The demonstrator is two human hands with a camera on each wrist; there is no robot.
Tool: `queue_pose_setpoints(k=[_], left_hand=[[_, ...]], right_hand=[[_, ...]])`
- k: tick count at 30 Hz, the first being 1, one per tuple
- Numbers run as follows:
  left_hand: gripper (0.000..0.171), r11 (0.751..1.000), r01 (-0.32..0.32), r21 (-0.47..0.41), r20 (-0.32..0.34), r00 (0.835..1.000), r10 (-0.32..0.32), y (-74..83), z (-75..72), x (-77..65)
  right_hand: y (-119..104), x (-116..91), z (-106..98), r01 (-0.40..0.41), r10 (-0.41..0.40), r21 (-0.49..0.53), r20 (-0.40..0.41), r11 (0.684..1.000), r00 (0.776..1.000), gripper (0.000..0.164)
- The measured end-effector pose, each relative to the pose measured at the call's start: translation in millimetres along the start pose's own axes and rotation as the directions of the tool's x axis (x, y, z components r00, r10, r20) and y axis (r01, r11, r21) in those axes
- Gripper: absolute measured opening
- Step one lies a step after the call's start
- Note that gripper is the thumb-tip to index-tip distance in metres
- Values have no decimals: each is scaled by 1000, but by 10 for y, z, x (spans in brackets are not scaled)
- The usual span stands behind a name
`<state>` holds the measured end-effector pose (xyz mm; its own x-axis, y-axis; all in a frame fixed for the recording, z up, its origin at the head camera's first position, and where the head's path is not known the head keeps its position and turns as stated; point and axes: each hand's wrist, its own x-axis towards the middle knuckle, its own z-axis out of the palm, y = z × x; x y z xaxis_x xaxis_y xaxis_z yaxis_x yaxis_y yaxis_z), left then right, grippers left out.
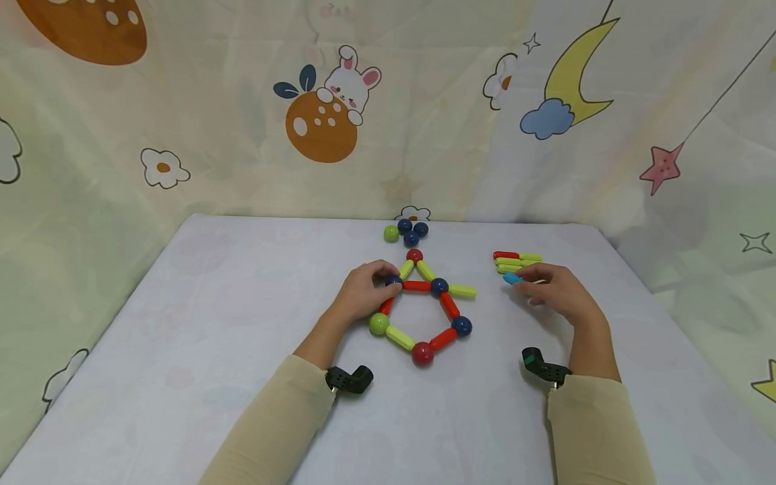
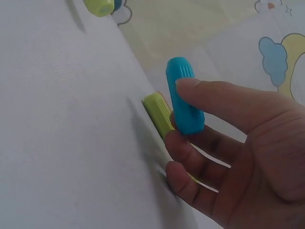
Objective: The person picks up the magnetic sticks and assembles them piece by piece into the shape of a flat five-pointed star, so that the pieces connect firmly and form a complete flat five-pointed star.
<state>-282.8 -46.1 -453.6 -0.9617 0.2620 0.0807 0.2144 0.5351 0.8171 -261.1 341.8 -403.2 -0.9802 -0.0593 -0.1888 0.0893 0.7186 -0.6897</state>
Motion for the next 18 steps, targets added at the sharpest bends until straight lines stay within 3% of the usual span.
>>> queue_pose_setpoints(k=[10,18], left_hand=[[28,1000,-3,-3,7,1000,3,9,-14,-6],[28,1000,-7,1,6,1000,7,5,-10,-3]], right_hand=[[16,51,65,17,-23,58,101,998,995,46],[-6,78,139,49,-88,192,200,980,976,40]])
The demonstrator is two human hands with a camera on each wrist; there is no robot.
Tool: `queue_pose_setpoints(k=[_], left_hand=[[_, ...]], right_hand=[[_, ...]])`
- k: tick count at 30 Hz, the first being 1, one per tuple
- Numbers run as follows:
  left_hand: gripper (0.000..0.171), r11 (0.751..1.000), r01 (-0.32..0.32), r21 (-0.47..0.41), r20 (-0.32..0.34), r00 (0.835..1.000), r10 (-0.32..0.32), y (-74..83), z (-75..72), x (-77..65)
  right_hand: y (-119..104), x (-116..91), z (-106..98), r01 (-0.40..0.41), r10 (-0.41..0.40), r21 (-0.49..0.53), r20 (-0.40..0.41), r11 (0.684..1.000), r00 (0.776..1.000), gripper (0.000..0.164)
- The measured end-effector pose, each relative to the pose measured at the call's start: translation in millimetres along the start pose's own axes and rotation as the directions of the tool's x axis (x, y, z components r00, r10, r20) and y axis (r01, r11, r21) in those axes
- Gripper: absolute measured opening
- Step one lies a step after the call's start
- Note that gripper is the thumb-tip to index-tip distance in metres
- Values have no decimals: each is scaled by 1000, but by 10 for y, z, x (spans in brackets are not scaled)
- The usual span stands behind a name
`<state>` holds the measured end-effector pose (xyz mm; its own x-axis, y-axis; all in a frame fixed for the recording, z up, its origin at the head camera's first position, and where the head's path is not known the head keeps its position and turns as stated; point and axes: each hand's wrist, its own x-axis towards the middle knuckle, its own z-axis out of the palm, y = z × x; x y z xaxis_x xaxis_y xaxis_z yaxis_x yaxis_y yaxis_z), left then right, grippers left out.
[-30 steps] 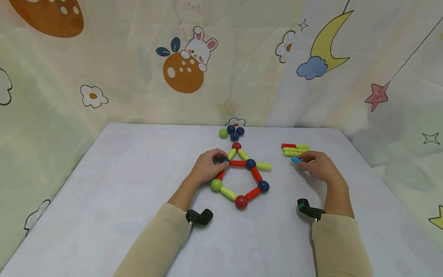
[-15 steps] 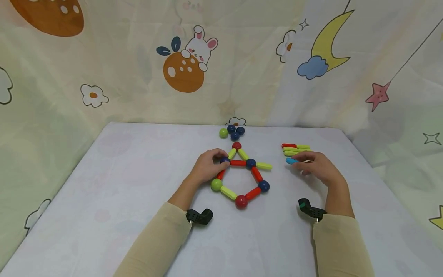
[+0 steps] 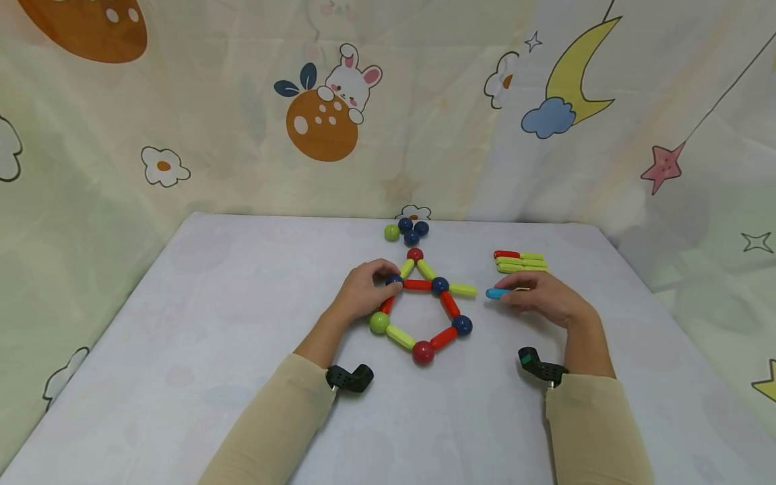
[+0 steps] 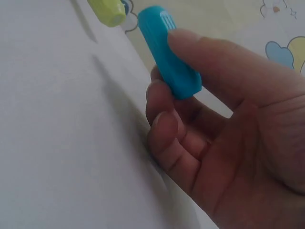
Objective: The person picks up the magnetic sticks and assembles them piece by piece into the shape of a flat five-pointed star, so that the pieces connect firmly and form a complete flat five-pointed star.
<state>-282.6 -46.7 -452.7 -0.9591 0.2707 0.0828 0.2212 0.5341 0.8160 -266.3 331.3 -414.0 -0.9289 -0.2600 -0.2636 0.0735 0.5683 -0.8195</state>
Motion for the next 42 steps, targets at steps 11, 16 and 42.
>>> queue_pose_setpoints(k=[11,16,42], left_hand=[[28,1000,-13,2,-4,1000,13,-13,4,9],[29,999,-28,16,-7,1000,28,-13,4,12],[28,1000,-25,8,-4,1000,25,-25,8,12]], right_hand=[[-57,96,142,10,-17,59,114,998,993,32],[-97,117,179,9,-23,75,189,997,982,31],[-170,163,267,-64,16,242,197,968,980,37]])
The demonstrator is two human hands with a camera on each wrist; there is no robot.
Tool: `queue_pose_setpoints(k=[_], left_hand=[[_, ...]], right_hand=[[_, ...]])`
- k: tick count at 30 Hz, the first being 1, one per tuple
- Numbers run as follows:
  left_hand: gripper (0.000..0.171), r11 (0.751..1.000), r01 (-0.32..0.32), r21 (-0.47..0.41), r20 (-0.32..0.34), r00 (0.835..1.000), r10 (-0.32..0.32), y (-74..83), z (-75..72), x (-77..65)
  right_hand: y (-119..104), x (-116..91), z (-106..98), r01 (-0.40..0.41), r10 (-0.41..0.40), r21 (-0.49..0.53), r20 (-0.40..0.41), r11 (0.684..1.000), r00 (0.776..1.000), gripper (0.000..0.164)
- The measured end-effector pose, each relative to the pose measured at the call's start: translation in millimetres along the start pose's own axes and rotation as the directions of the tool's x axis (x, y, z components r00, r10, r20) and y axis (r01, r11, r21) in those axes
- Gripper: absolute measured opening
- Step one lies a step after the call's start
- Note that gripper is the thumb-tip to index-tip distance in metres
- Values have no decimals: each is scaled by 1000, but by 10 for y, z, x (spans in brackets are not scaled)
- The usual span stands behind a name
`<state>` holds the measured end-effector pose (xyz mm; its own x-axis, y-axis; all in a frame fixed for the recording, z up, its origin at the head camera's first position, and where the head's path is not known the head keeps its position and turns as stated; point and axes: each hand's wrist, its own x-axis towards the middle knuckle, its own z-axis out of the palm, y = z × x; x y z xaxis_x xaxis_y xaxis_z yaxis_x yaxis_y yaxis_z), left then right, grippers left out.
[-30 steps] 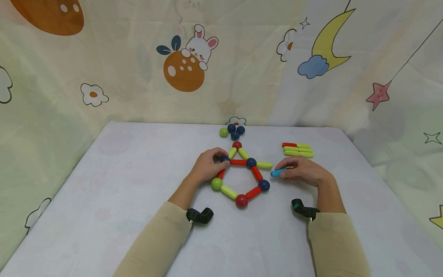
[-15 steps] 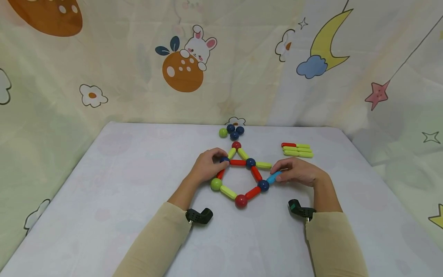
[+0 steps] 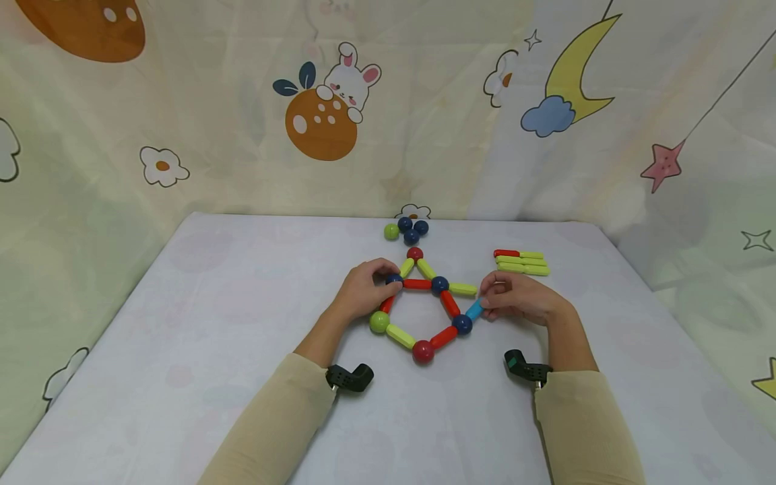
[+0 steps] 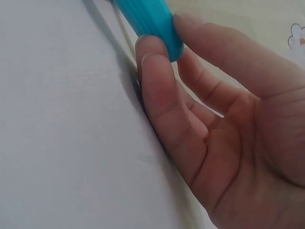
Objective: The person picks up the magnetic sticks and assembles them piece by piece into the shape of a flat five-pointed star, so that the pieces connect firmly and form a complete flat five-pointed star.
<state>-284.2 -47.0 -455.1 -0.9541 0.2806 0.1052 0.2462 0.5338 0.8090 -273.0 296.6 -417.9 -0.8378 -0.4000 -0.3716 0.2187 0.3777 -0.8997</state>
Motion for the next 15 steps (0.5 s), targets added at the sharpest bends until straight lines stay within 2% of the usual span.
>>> queue_pose_setpoints(k=[5,9,15], left_hand=[[28,1000,5,5,-1,1000,-5,-5,6,1],[28,1000,8,6,2,1000,-8,-2,9,-1],[28,1000,7,6,0,1000,-7,2,6,4]], right_hand=[[12,13,-9,-6,6,-4,-27,1000,1000,35],[-30,-13,-16,-17,6,-92,-112,996,994,40],[-207,-6,49,19,-106,-290,-289,957,951,49]])
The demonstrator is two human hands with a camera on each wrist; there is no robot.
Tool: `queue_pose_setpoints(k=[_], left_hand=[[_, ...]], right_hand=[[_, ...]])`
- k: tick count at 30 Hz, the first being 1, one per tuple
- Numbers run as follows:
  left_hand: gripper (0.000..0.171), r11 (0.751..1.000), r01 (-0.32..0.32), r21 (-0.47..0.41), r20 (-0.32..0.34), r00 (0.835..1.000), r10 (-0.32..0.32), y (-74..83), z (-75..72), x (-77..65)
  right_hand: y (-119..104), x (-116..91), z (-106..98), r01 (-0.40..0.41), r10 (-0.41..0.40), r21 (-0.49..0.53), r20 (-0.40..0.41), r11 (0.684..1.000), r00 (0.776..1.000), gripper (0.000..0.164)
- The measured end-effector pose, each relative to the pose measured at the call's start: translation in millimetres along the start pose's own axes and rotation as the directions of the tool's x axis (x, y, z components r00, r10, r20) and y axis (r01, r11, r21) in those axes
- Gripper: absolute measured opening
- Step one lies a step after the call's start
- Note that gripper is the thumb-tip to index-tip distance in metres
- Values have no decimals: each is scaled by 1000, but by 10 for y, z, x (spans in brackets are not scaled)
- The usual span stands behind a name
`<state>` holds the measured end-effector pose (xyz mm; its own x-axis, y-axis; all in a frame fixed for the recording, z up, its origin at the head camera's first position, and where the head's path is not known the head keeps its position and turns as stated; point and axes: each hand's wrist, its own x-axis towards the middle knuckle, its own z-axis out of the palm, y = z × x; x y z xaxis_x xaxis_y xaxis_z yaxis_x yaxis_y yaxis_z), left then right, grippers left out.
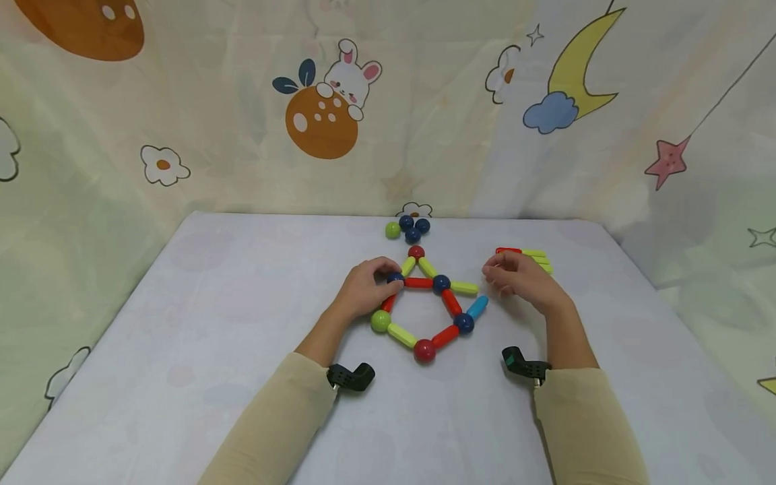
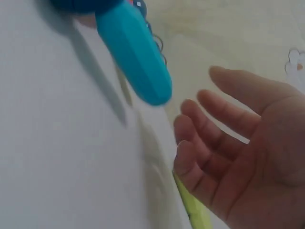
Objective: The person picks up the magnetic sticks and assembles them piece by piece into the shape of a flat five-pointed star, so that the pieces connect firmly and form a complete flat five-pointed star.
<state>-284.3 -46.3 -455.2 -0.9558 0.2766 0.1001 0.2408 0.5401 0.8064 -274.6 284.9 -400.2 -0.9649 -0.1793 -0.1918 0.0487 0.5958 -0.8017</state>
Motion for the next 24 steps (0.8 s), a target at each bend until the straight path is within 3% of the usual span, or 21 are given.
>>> queue_pose_setpoints(k=[8,15,24], left_hand=[[28,1000,-4,-14,0,1000,4,12,0,2],[28,1000,-15,-8,15,1000,15,22,-1,-10],[28,1000,-3,-5,9,1000,3,33,-18,-14]], right_hand=[[-310,74,141,87,-92,-48,-114,995,989,49],[-478,217,278,89,-100,-78,-143,993,985,47],[-710,551,418,109,-128,-128,-151,986,980,45]])
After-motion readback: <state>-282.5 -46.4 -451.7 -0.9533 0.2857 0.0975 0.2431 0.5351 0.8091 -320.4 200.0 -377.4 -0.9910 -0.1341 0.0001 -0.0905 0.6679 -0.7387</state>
